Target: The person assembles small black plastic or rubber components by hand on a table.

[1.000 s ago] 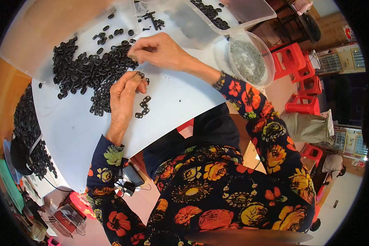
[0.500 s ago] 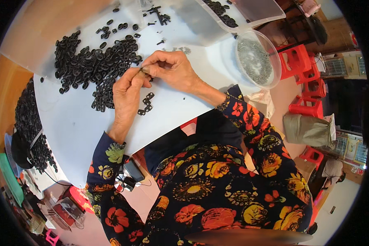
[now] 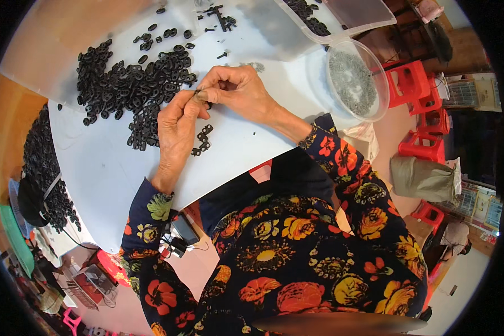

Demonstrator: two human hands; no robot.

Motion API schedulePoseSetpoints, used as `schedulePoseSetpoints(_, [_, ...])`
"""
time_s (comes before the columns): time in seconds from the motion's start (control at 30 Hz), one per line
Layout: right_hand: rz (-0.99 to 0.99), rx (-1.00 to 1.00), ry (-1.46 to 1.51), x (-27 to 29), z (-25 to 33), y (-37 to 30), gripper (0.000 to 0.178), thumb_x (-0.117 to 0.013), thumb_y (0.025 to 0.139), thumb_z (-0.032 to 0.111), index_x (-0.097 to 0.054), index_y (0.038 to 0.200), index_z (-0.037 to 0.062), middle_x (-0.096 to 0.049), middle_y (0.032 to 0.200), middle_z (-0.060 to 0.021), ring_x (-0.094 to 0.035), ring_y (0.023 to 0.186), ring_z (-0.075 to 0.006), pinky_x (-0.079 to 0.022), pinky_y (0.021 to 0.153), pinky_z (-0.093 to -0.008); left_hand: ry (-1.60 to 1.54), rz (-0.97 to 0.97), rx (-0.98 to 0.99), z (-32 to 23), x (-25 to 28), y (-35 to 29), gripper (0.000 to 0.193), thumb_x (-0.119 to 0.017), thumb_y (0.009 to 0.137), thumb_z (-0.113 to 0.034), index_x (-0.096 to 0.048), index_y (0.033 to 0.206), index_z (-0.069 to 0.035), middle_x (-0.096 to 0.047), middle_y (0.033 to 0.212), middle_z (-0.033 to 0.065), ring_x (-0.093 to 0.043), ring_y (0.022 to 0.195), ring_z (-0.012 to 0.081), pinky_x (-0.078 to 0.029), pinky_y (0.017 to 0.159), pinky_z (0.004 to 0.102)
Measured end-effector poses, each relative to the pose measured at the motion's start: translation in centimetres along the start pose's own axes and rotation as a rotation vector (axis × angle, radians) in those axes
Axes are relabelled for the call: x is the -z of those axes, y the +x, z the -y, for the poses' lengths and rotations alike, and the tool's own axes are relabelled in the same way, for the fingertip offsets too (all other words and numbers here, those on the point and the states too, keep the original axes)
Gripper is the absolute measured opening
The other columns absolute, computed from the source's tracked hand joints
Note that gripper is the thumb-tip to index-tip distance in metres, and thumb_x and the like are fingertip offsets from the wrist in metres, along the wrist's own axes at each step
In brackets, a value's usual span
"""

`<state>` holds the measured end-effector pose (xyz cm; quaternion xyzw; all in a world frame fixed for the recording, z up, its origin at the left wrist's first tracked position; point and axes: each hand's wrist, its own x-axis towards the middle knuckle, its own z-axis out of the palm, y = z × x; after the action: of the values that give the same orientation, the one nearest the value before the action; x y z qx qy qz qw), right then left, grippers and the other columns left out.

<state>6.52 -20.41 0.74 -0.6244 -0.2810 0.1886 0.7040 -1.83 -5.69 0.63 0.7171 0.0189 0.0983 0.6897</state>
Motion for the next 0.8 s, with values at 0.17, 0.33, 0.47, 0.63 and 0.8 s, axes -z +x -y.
schedulePoseSetpoints(0.17, [-0.082,-0.076,0.229,-0.3,0.7,0.1,0.004,-0.063,0.084,0.003,-0.063,0.083,-0.0009,-0.064,0.074,-0.0037,-0.057,0.064,-0.0072,-0.046,0.058,-0.0207,0.127,-0.025,-0.138,-0.3,1.7,1.3,0.014,-0.054,0.091,-0.011,-0.060,0.088,0.000,-0.058,0.073,0.0023,-0.050,0.068,0.0104,-0.041,0.064,0.0236])
schedulePoseSetpoints(0.33, [-0.067,-0.053,0.178,0.7,0.0,0.2,0.007,-0.062,0.086,0.004,-0.064,0.088,-0.0026,-0.064,0.076,-0.0060,-0.058,0.064,-0.0088,-0.049,0.060,-0.0221,0.870,-0.034,-0.518,-2.1,2.3,4.3,0.014,-0.062,0.076,-0.001,-0.060,0.090,-0.001,-0.050,0.076,0.0097,-0.046,0.081,0.0276,-0.041,0.075,0.0352])
schedulePoseSetpoints(0.47, [-0.051,-0.061,0.131,0.8,0.3,0.1,0.014,-0.062,0.088,0.008,-0.067,0.098,-0.0010,-0.062,0.077,-0.0028,-0.055,0.064,-0.0071,-0.048,0.061,-0.0220,1.029,0.087,-0.498,-1.2,1.8,5.0,0.013,-0.063,0.074,0.000,-0.058,0.086,-0.001,-0.049,0.085,0.0124,-0.045,0.091,0.0319,-0.039,0.082,0.0405])
schedulePoseSetpoints(0.63, [-0.090,-0.024,0.129,0.8,0.3,0.2,0.014,-0.061,0.089,0.008,-0.067,0.097,-0.0009,-0.061,0.077,-0.0014,-0.055,0.064,-0.0068,-0.048,0.060,-0.0217,1.020,0.111,-0.474,-0.5,1.8,4.8,0.016,-0.062,0.073,0.002,-0.057,0.088,-0.001,-0.048,0.087,0.0129,-0.044,0.093,0.0331,-0.038,0.084,0.0402])
schedulePoseSetpoints(0.8, [-0.117,-0.032,0.106,1.0,0.1,0.2,0.014,-0.059,0.090,0.010,-0.066,0.097,-0.0010,-0.062,0.078,-0.0016,-0.055,0.065,-0.0068,-0.048,0.062,-0.0220,0.761,-0.028,-0.469,-1.6,1.4,3.2,0.017,-0.061,0.077,0.005,-0.058,0.092,-0.001,-0.055,0.086,0.0129,-0.054,0.085,0.0294,-0.045,0.076,0.0364])
